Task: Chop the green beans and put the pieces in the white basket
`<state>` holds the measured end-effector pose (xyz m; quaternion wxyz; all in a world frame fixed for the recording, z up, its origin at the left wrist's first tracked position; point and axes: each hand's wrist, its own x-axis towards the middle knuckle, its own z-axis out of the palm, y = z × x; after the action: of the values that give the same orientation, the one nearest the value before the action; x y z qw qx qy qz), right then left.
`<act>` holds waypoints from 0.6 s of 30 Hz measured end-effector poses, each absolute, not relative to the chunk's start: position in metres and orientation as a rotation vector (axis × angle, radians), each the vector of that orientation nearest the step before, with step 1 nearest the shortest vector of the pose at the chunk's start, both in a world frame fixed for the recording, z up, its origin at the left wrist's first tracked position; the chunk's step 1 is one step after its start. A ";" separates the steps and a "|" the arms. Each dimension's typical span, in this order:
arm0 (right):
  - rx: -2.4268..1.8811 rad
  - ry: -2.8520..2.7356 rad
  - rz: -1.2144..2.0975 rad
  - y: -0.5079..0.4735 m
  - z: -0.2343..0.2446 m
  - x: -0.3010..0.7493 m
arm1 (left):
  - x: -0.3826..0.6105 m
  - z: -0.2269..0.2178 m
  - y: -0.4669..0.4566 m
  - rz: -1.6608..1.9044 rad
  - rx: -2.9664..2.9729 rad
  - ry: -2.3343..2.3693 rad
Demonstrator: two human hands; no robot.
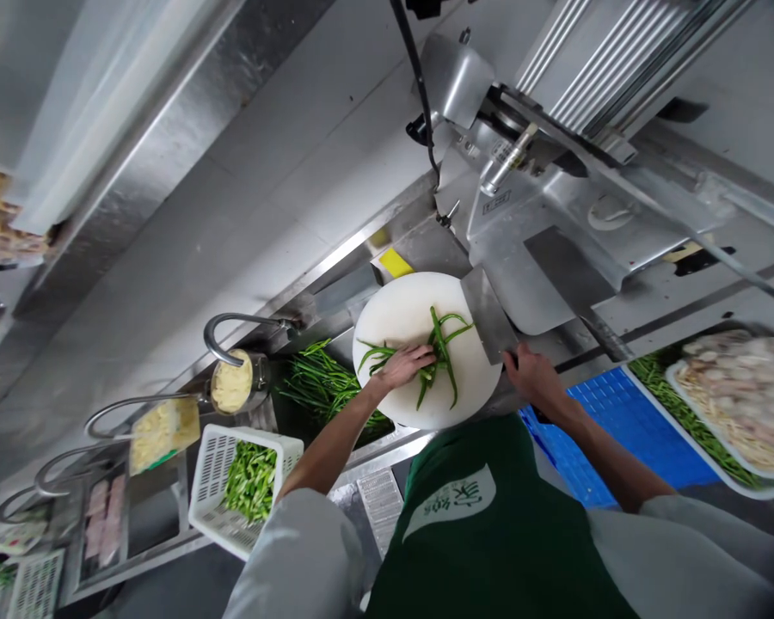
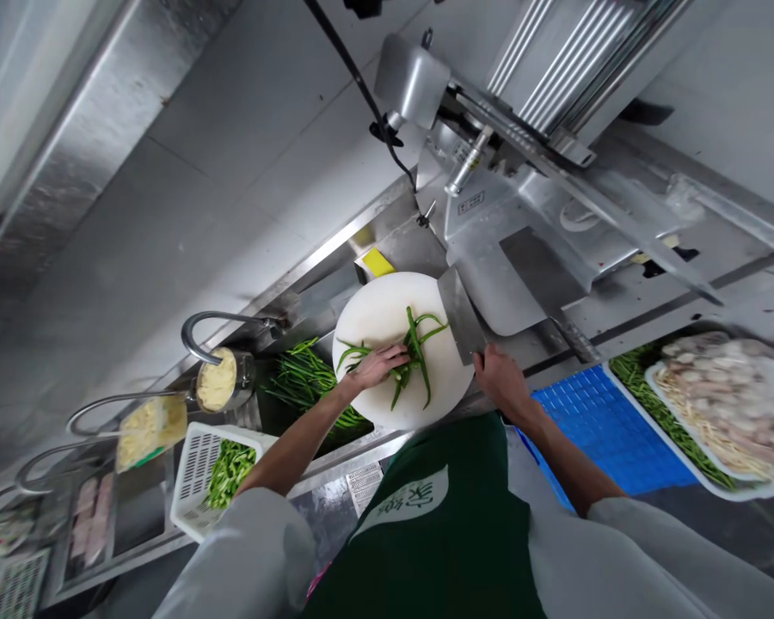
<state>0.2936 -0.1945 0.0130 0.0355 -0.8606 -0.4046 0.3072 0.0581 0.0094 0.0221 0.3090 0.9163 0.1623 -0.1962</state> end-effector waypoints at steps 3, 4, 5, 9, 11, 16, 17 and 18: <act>-2.637 -1.228 0.959 -0.195 0.014 0.293 | 0.065 0.022 0.017 -0.561 2.442 0.397; -2.629 -1.225 0.964 -0.195 0.015 0.293 | 0.065 0.023 0.020 -0.564 2.450 0.386; -2.619 -1.224 0.969 -0.195 0.015 0.293 | 0.064 0.026 0.024 -0.551 2.467 0.376; -2.595 -1.218 0.978 -0.195 0.016 0.293 | 0.057 0.044 0.039 -0.196 2.599 0.512; -2.599 -1.200 0.989 -0.194 0.016 0.293 | 0.060 0.055 0.046 0.076 2.583 0.793; -2.618 -1.176 0.986 -0.194 0.014 0.293 | 0.101 0.052 0.048 -0.015 2.273 1.436; -2.624 -1.175 0.973 -0.194 0.014 0.293 | 0.111 0.045 0.044 -0.099 2.226 1.450; -2.628 -1.178 0.966 -0.194 0.013 0.293 | 0.122 0.036 0.039 -0.142 2.193 1.428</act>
<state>0.2929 -0.1941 0.0134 0.0521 -0.8639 -0.3874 0.3176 0.1218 0.0390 0.0356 0.2576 0.8085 0.5265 -0.0522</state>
